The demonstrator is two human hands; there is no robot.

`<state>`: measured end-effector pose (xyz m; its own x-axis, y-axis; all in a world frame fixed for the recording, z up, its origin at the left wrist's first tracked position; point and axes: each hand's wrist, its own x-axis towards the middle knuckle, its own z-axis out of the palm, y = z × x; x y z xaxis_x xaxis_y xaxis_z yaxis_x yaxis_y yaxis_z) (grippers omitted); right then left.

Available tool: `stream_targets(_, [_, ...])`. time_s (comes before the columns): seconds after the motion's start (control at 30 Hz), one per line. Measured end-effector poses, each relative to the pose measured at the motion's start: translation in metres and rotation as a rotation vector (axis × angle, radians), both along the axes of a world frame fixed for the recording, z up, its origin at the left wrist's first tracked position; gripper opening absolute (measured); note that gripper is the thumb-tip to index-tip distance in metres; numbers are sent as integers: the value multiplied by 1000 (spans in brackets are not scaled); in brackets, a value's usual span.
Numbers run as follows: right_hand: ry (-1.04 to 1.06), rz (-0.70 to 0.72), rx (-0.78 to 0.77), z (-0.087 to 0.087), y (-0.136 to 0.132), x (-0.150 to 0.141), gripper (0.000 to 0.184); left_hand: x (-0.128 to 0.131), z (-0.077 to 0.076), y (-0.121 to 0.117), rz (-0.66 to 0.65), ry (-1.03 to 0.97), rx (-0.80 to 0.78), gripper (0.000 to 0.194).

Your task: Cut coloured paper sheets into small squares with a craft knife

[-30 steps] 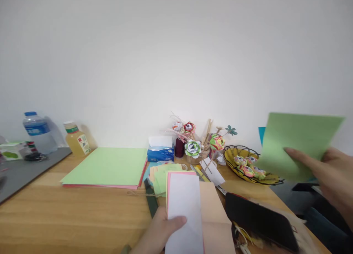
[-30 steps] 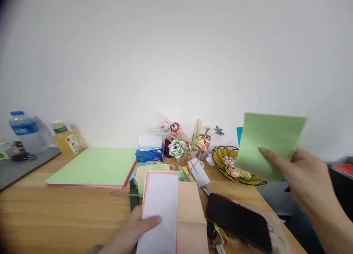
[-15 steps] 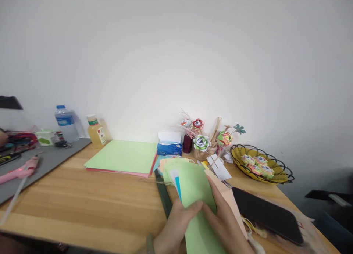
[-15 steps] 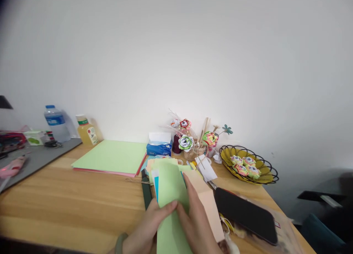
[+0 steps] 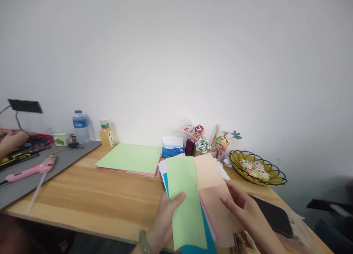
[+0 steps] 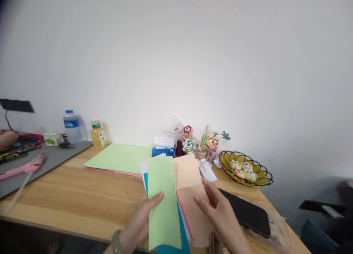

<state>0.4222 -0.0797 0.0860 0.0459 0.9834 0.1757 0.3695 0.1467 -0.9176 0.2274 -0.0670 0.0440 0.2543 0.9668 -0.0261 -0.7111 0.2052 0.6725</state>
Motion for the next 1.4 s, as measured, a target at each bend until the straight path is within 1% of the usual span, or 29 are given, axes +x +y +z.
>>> stream_targets(0.07, [-4, 15, 142, 9, 0, 0, 88, -8, -1, -1, -16, 26, 39, 50])
stream_targets(0.1, [-42, 45, 178, 12, 0, 0, 91, -12, -1, 0, -26, 36, 49, 49])
stream_targets(0.13, [-109, 82, 187, 14, 0, -1, 88, -15, -2, 0, -33, 44, 56, 47])
stream_targets(0.2, [-279, 136, 166, 15, 0, -1, 69, -23, -2, 1, -28, 50, 71, 43])
stream_targets(0.27, [-405, 138, 149, 14, 0, -1, 55, -29, -2, 1, -18, 48, 77, 44])
stream_targets(0.3, [-434, 125, 151, 13, 1, -2, 53, -32, -2, 1, -19, 45, 74, 47])
stream_targets(0.4, [-472, 105, 179, 10, 4, -7, 57, -38, -2, 1, -44, 41, 60, 51])
stream_targets(0.43, [-490, 98, 194, 9, 5, -8, 53, -40, -2, 2, -47, 48, 50, 49])
stream_targets(0.5, [-541, 100, 231, 11, 9, -9, 33, -44, -1, 3, -37, 74, 9, 43])
stream_targets(0.53, [-572, 95, 264, 13, 11, -6, 26, -48, -1, 4, -22, 88, -25, 40])
stream_targets(0.63, [-641, 15, 452, 29, 11, 13, 33, -58, 0, 12, 40, 108, -138, 32])
stream_targets(0.67, [-636, -23, 507, 36, 8, 24, 34, -62, 1, 14, 64, 114, -165, 31])
stream_targets(0.7, [-607, -41, 527, 45, 4, 34, 35, -64, 1, 17, 83, 124, -185, 30])
stream_targets(0.73, [-555, -35, 485, 53, 0, 44, 36, -66, 1, 20, 98, 143, -198, 29])
stream_targets(0.8, [-463, -7, 334, 68, -9, 56, 38, -65, 2, 23, 128, 206, -194, 27])
stream_targets(0.83, [-439, 18, 268, 73, -12, 56, 39, -63, 4, 24, 139, 240, -173, 28])
stream_targets(0.9, [-445, 65, 211, 75, -13, 42, 41, -55, 8, 25, 128, 300, -99, 33])
stream_targets(0.93, [-476, 128, 194, 73, -10, 29, 40, -50, 11, 24, 103, 325, -52, 37])
stream_targets(1.0, [-545, 140, 277, 60, 4, 0, 35, -41, 17, 22, 41, 369, 32, 39])
stream_targets(1.03, [-564, 181, 348, 52, 13, -14, 31, -37, 20, 21, 23, 394, 60, 37])
stream_targets(1.07, [-551, 193, 423, 43, 24, -26, 26, -34, 23, 20, 15, 415, 80, 32])
stream_targets(1.1, [-523, 168, 493, 34, 35, -35, 22, -33, 25, 20, 10, 430, 95, 30])
stream_targets(1.13, [-505, 148, 527, 25, 44, -41, 19, -33, 27, 20, -1, 442, 117, 32])
stream_targets(1.2, [-469, 96, 562, 11, 58, -46, 18, -35, 29, 22, -88, 481, 196, 43])
stream_targets(1.27, [-449, 81, 558, 1, 64, -45, 21, -42, 30, 25, -210, 589, 320, 51])
stream_targets(1.33, [-434, 85, 545, -4, 64, -41, 18, -49, 33, 29, -291, 781, 476, 52])
stream_targets(1.37, [-423, 79, 533, -5, 62, -39, 19, -53, 36, 31, -302, 907, 567, 51])
stream_targets(1.4, [-392, 77, 509, -5, 59, -37, 30, -56, 40, 32, -294, 1051, 668, 49])
